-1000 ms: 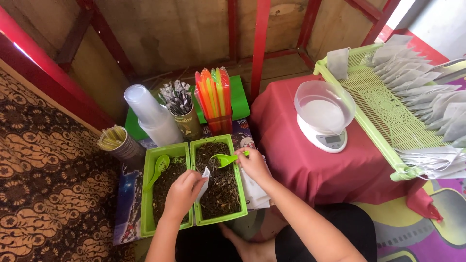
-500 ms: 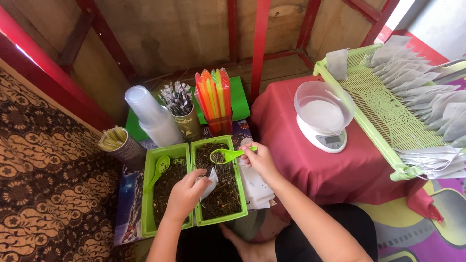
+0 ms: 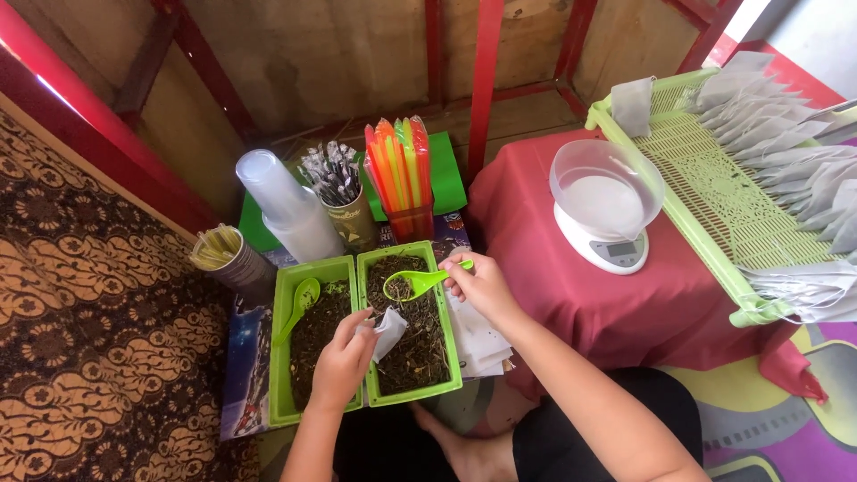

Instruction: The person scoops loose tea leaves from a green container into white tea bags using a green plastic spoon. They then place the filled tea bags onto a digital scale to weigh them before moving them to a drying rack.

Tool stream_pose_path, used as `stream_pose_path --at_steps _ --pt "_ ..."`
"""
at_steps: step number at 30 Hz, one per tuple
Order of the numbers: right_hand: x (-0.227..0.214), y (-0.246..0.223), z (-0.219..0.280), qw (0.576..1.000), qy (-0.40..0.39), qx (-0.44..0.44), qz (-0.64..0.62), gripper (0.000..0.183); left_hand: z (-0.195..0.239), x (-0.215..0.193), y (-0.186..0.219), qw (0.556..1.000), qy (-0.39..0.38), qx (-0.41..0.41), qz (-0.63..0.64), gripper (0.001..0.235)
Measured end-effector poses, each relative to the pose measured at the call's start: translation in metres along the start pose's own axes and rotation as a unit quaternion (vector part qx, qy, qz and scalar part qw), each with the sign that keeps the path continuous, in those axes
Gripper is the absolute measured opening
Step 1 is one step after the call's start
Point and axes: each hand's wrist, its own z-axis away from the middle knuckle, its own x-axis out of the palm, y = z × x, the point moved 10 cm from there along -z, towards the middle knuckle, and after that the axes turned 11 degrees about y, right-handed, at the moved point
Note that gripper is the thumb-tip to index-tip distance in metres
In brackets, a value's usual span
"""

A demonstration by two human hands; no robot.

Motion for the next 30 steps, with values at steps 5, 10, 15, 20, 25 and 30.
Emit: stream_pose_path --at_steps 5,10,15,20,25,30 --pt "0.003 -0.011 0.004 1.000 -0.010 -0.008 -0.007 0.018 -0.001 -0.007 0.002 0.996 0.050 -0.015 0.072 0.014" --pt "0.008 -0.018 0.009 1.000 -0.023 -0.007 -0.004 0.016 0.003 -0.007 -0.010 0.994 0.069 -0.050 0.062 0.022" --pt "0.012 -0.018 0.012 1.000 -0.029 -0.006 0.008 0.016 -0.002 -0.009 -0.013 0.992 0.055 -0.086 0.072 0.023" --pt "0.019 -0.021 0.012 0.999 -0.039 -0.004 0.013 0.017 -0.020 -0.014 -0.001 0.993 0.029 -0.062 0.091 0.017" --pt "0.031 -0.016 0.008 0.994 -0.056 -0.051 -0.081 0.023 -0.036 -0.010 -0.010 0.981 0.012 -0.120 0.155 0.025" --pt "0.027 -0.007 0.001 0.993 -0.070 -0.063 -0.074 0.023 -0.034 -0.004 -0.017 0.966 -0.003 -0.155 0.208 0.025"
